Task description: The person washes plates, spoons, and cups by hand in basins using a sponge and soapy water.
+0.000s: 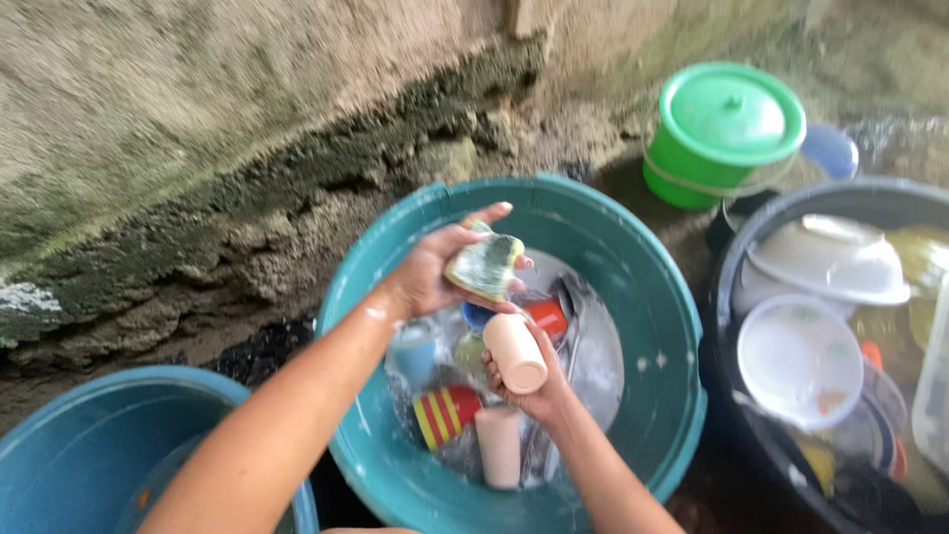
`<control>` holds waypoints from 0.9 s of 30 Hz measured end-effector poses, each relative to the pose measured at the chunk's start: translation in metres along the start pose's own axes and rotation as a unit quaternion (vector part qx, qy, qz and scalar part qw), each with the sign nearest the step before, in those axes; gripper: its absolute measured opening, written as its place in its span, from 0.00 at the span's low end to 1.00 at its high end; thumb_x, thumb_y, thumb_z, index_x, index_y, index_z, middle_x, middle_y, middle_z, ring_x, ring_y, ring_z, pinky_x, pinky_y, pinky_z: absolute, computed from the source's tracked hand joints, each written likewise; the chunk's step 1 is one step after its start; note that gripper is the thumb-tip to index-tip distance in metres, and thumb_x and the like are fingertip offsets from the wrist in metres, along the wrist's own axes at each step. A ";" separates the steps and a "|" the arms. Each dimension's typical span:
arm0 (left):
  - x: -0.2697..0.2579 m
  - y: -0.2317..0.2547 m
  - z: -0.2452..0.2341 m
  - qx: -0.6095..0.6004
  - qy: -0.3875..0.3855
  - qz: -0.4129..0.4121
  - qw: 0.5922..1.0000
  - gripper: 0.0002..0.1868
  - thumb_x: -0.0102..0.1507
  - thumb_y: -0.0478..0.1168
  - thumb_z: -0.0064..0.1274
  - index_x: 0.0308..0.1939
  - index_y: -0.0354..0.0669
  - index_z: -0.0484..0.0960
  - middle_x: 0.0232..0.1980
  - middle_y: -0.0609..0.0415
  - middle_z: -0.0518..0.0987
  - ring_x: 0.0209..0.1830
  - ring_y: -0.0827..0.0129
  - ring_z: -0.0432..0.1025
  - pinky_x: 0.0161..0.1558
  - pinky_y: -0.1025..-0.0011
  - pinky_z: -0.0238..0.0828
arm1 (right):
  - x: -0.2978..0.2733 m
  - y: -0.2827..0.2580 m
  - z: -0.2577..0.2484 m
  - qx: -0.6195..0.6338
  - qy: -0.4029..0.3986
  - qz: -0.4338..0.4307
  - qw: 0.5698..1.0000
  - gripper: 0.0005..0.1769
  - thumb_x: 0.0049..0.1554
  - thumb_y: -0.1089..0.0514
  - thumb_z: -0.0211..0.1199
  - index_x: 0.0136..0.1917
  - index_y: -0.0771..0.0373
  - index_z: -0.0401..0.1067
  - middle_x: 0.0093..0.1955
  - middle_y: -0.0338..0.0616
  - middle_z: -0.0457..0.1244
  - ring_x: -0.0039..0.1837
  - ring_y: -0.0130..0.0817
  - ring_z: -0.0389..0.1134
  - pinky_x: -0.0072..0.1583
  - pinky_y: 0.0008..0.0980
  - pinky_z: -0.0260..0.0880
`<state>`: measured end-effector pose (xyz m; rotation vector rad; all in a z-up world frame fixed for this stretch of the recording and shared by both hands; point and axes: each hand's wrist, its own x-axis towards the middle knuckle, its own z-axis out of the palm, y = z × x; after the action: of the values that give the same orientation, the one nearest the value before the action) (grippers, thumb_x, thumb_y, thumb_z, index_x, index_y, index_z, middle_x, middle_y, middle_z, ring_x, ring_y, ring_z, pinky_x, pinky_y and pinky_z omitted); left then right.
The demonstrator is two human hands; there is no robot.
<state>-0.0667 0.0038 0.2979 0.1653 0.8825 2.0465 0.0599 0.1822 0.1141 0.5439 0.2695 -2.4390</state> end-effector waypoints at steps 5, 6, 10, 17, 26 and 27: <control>0.066 -0.036 -0.061 0.194 0.018 0.098 0.976 0.14 0.77 0.39 0.52 0.63 0.34 0.83 0.49 0.50 0.82 0.41 0.70 0.75 0.41 0.70 0.75 | 0.003 -0.019 0.041 0.153 -0.039 -0.007 0.987 0.41 0.56 0.31 0.60 0.65 0.67 0.65 0.51 0.64 0.63 0.45 0.49 0.68 0.46 0.39 0.76; 0.075 -0.044 -0.073 0.191 0.019 0.097 0.977 0.14 0.77 0.39 0.52 0.63 0.34 0.83 0.49 0.50 0.82 0.41 0.70 0.75 0.41 0.70 0.75 | 0.002 -0.025 0.046 0.192 -0.053 0.000 0.980 0.43 0.56 0.31 0.60 0.67 0.71 0.62 0.53 0.65 0.63 0.46 0.49 0.68 0.47 0.41 0.76; 0.099 -0.062 -0.074 0.360 0.196 0.115 0.905 0.13 0.70 0.49 0.56 0.48 0.43 0.85 0.39 0.49 0.84 0.29 0.65 0.76 0.29 0.66 0.69 | 0.003 -0.033 0.054 0.152 -0.073 -0.037 0.985 0.41 0.59 0.35 0.57 0.70 0.71 0.61 0.56 0.64 0.63 0.50 0.49 0.68 0.51 0.42 0.75; 0.037 -0.128 -0.008 0.705 0.179 0.433 0.532 0.16 0.54 0.44 0.57 0.43 0.41 0.80 0.45 0.38 0.82 0.45 0.43 0.77 0.44 0.46 0.71 | 0.012 -0.043 0.047 0.041 0.085 -0.189 0.977 0.40 0.57 0.29 0.42 0.67 0.59 0.67 0.58 0.54 0.68 0.54 0.48 0.72 0.55 0.50 0.74; 0.037 -0.130 -0.010 0.696 0.170 0.277 0.640 0.17 0.59 0.38 0.49 0.49 0.39 0.85 0.49 0.35 0.82 0.53 0.43 0.76 0.55 0.50 0.72 | 0.010 -0.027 0.044 0.020 -0.023 -0.236 0.971 0.34 0.64 0.35 0.46 0.72 0.59 0.69 0.66 0.49 0.67 0.65 0.44 0.69 0.66 0.46 0.71; 0.037 -0.133 -0.004 0.665 0.111 0.368 0.640 0.16 0.59 0.39 0.51 0.48 0.38 0.86 0.49 0.34 0.83 0.52 0.42 0.76 0.53 0.51 0.71 | 0.007 -0.030 0.046 0.017 -0.023 -0.196 0.980 0.37 0.61 0.31 0.46 0.69 0.59 0.69 0.65 0.49 0.68 0.64 0.45 0.69 0.65 0.48 0.72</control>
<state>-0.0012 0.0784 0.2016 1.2591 2.6942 1.5522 0.0219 0.1882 0.1537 0.4837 0.3445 -2.8380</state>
